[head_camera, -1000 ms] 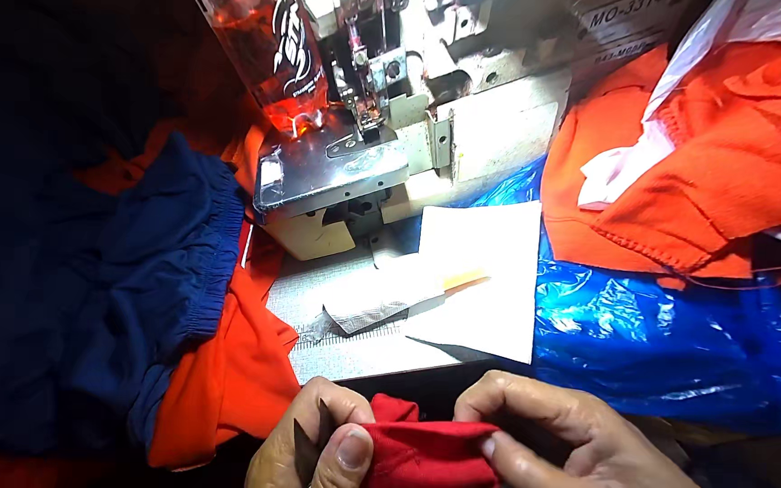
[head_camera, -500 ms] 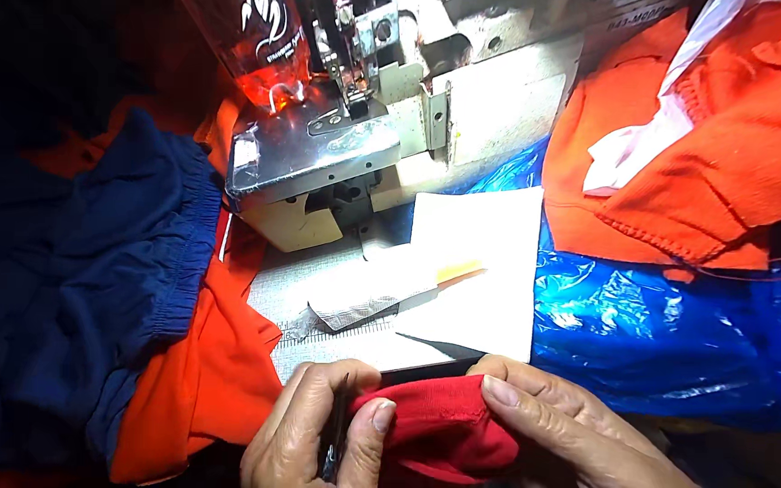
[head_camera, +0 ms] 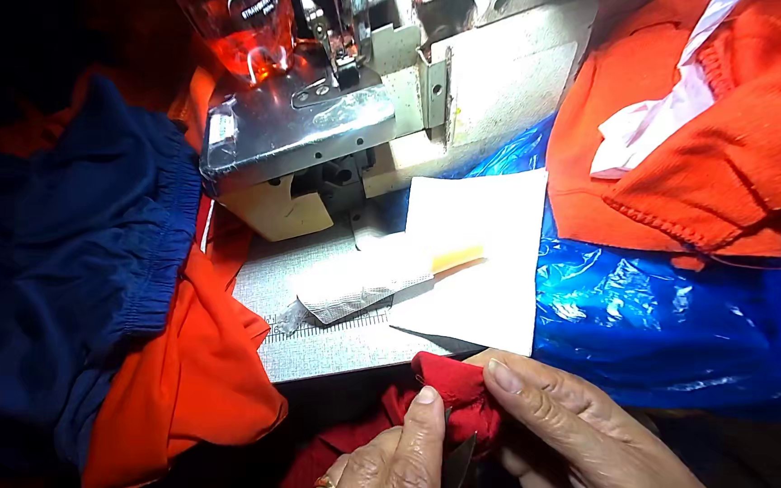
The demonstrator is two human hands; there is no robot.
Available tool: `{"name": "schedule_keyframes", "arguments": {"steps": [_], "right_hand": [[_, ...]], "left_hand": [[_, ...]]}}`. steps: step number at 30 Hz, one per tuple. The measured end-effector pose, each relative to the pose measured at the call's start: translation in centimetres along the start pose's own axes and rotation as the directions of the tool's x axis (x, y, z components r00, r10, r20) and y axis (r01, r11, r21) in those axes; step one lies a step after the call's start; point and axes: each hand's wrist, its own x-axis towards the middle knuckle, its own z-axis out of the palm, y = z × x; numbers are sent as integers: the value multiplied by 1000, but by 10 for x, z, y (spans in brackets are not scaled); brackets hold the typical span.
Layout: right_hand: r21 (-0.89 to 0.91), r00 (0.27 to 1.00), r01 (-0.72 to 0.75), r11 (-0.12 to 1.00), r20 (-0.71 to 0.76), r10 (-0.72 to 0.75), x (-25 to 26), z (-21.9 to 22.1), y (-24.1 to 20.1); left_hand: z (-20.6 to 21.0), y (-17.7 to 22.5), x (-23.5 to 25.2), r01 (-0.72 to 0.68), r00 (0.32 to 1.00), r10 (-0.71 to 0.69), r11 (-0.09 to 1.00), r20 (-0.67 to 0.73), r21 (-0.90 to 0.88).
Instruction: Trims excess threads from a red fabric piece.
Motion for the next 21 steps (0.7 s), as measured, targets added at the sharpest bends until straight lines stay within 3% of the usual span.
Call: {"name": "schedule_keyframes", "arguments": {"steps": [13,16,21], "right_hand": [[-112,995,99,989,32,-96,-4,-8,7],[-108,997,74,991,38,-70,-5,-8,6],[25,996,-47,999,73,45,-5,-7,5]], "left_hand": [[2,3,1,7,1000,-8,993,6,121],[3,3,1,18,1000,-18,999,-15,35],[5,-7,-2,2,993,-33,967,-116,-253]]}}
